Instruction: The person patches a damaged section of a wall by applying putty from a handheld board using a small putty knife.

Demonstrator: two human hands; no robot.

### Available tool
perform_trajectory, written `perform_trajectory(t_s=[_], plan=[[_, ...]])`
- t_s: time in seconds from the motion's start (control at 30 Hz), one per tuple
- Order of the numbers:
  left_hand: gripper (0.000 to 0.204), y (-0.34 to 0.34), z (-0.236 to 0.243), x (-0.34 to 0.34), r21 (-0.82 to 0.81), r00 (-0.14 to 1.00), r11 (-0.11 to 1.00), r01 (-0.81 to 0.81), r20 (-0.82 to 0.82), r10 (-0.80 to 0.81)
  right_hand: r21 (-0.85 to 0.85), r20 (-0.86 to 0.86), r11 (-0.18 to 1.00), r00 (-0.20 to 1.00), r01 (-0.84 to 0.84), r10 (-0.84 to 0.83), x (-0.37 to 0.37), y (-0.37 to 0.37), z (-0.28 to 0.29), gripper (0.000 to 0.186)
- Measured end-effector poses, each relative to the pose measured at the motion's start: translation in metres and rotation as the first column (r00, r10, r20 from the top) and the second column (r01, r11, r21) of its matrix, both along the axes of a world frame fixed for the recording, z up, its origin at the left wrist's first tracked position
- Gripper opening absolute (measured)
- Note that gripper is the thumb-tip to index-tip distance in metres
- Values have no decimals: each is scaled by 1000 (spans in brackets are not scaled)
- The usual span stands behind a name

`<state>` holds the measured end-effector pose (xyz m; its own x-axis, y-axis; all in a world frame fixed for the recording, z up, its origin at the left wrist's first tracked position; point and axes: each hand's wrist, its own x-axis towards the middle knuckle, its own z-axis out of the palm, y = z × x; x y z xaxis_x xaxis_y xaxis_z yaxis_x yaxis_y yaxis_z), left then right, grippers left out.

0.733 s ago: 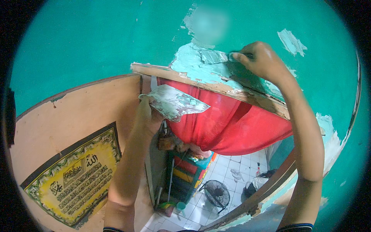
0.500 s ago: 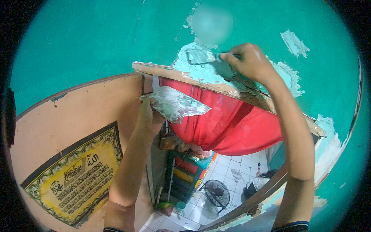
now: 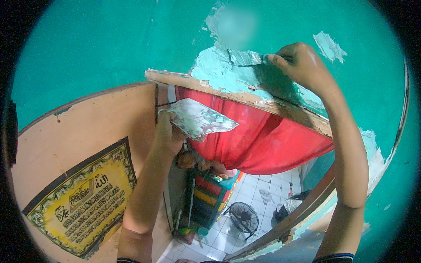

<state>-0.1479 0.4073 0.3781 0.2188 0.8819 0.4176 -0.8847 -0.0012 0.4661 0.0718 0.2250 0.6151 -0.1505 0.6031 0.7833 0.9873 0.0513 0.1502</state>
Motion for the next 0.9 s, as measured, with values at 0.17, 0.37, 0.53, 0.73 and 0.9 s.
perform_trajectory(t_s=[0.17,0.37,0.53,0.73,0.9], plan=[[36,-6,0,1,-46,1000,999,6,21,-5,-30,20,990,990,-141,141,1,16,-14,41],[36,-15,1,8,-40,1000,999,20,21,-19,71,139,988,982,-136,125,3,41,-26,36],[35,-10,-2,11,-66,997,997,50,68,-46,75,174,996,984,-49,35,8,15,-14,36],[35,-15,7,13,-92,997,995,43,74,-36,83,135,996,991,-28,17,9,-21,-2,37],[36,-24,10,17,-78,998,996,31,58,-27,-18,113,982,975,-188,189,0,14,-17,39]])
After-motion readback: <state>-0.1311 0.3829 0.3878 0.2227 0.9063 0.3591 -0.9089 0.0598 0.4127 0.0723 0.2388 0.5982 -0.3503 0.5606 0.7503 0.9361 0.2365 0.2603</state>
